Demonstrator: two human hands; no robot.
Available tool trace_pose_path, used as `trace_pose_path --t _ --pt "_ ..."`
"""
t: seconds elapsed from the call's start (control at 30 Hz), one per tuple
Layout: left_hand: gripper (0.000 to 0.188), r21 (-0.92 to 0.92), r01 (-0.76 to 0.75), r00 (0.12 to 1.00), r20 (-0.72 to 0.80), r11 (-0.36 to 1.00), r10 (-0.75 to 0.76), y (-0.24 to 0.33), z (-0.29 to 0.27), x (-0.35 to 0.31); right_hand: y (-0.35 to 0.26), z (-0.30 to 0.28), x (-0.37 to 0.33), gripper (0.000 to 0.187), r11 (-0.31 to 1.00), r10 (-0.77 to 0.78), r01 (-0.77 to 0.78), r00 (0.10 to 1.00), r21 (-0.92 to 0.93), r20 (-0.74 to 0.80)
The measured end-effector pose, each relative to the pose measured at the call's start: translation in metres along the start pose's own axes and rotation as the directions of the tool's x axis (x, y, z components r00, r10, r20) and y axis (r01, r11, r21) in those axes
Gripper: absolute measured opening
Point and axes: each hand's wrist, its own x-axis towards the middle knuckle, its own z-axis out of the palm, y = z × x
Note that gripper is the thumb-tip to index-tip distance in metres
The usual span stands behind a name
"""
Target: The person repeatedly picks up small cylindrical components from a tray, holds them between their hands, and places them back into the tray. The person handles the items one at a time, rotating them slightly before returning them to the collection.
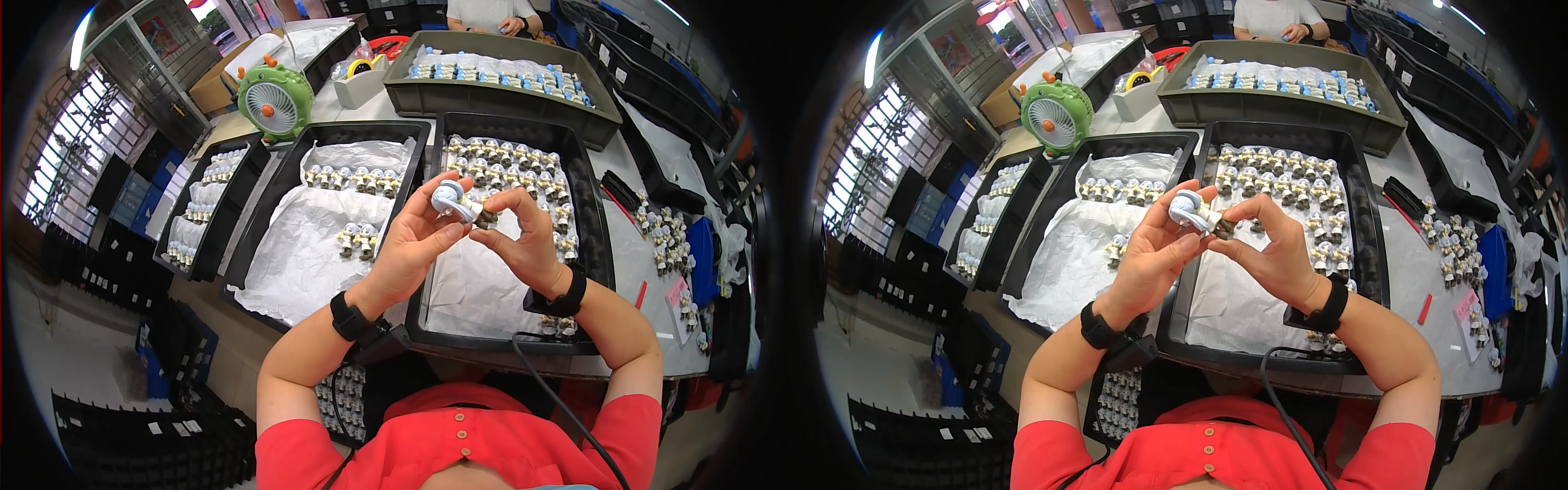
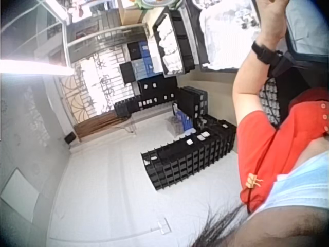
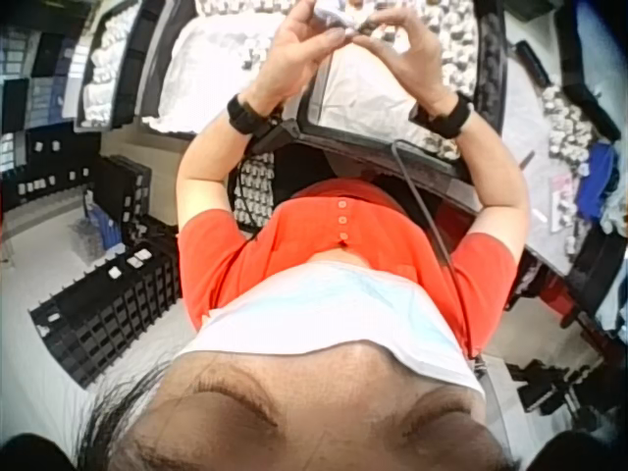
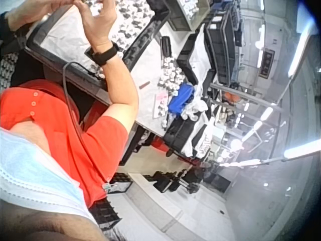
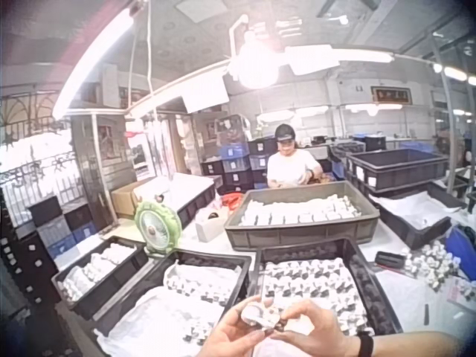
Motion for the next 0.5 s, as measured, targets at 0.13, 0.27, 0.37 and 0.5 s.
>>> trace_pose_path --t 0.13,0.27,0.37,0.5 --pt "0.051 0.023 0.031 0.997 -0.067 0.999 -0.029 -0.003 -0.001 0.001 -0.004 -0.001 0.000 0.033 0.998 0.063 -0.064 0.997 0.019 0.053" --pt "0.047 0.047 -0.020 0.994 -0.111 0.999 0.025 -0.007 -0.004 0.002 -0.003 0.001 0.000 0.034 0.995 0.095 -0.095 0.991 0.003 0.093" --pt "0.043 0.051 -0.062 0.981 -0.182 0.997 0.070 0.001 -0.006 0.007 -0.002 0.002 0.000 0.029 0.992 0.103 -0.110 0.987 0.055 0.124" --pt "0.040 0.243 -0.098 0.966 -0.211 0.965 0.151 0.044 -0.038 0.017 -0.004 -0.003 0.001 0.022 0.996 0.086 -0.088 0.989 0.009 0.117"
